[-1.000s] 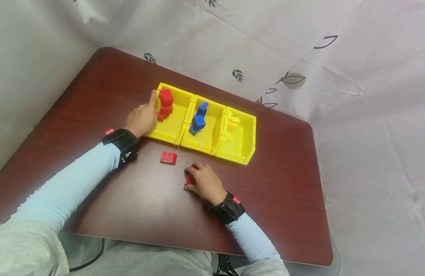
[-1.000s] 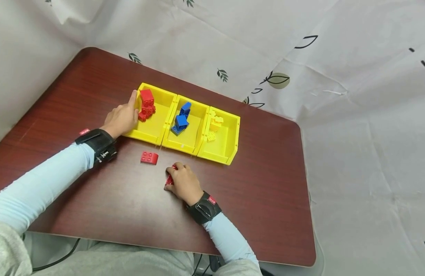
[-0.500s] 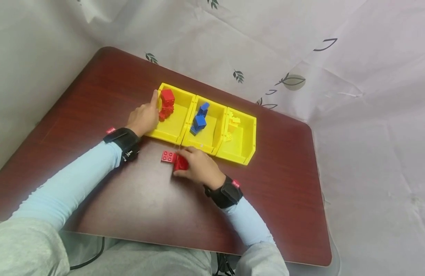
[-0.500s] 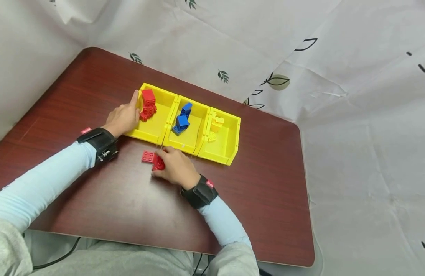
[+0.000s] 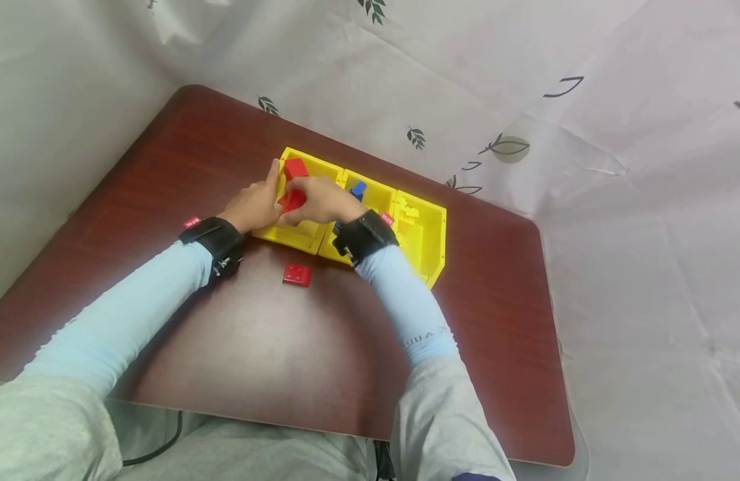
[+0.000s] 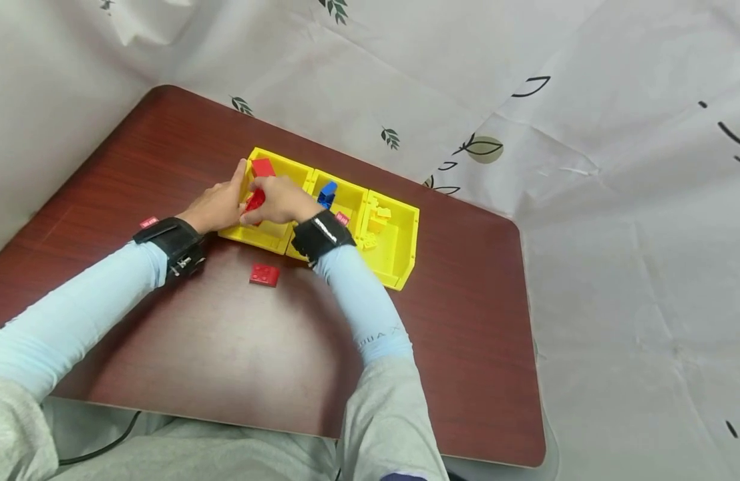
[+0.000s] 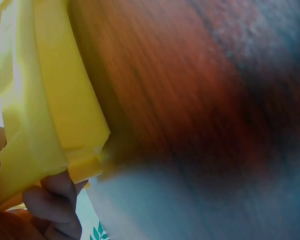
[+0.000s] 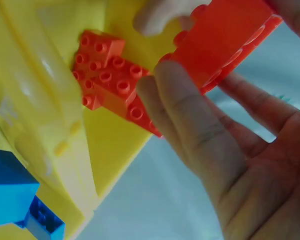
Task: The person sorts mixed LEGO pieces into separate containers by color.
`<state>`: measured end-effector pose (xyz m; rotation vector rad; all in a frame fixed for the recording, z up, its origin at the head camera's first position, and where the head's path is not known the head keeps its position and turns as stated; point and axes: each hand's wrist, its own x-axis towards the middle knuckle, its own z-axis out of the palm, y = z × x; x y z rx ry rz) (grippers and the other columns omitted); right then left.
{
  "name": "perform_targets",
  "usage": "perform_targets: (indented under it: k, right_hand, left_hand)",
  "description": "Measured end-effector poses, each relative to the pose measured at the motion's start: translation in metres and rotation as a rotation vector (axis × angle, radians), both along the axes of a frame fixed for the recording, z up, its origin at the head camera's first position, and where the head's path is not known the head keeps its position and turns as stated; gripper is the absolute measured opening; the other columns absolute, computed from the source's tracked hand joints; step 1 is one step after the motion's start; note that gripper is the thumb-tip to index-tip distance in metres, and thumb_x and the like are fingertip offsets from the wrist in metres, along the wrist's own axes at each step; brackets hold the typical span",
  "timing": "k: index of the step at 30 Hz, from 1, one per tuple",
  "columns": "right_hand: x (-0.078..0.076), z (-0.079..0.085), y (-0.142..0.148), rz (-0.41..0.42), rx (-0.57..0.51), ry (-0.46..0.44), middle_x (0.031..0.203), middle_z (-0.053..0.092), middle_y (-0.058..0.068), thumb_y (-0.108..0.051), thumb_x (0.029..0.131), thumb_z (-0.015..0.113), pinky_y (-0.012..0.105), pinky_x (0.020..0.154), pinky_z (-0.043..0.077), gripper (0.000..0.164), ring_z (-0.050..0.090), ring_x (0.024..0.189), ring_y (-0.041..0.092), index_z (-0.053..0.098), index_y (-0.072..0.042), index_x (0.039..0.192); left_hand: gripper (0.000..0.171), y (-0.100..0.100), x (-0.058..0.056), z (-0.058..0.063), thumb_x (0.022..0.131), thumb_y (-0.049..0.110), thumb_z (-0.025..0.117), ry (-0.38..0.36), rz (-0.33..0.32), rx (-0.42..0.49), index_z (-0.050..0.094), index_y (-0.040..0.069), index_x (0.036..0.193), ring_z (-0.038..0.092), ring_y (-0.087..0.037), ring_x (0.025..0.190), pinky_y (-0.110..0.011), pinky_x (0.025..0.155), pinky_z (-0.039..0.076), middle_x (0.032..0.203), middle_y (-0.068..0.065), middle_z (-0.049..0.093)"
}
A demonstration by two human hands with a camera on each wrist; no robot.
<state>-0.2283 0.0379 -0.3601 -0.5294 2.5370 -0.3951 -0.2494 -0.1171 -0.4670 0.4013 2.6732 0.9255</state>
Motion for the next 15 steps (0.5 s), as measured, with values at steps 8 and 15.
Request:
perform_targets:
  k: [8,15]
  right_hand:
    - [-0.037,-0.010,-0.006,-0.062,-0.040,-0.022,0.139,0.053,0.001,-0.046,0.086,0.071,0.028,0.105,0.043,0.072,0.049,0.123,0.016,0.044,-0.020,0.147]
    - [-0.042,-0.020,-0.008,-0.091,0.003,0.058,0.136,0.056,0.004,-0.042,0.085,0.074,0.025,0.102,0.045,0.071,0.051,0.119,0.017,0.047,-0.018,0.145]
  left_hand:
    - [0.103,-0.001,0.001,-0.001,0.092,0.024,0.059,0.006,-0.005,0.019,-0.024,0.018,0.154,0.055,-0.033,0.074,-0.047,0.075,0.052,0.094,-0.020,0.053]
    - [0.103,0.003,0.001,-0.003,0.091,0.022,0.061,0.029,0.017,0.012,-0.019,0.017,0.155,0.055,-0.031,0.070,-0.042,0.069,0.049,0.090,-0.019,0.053]
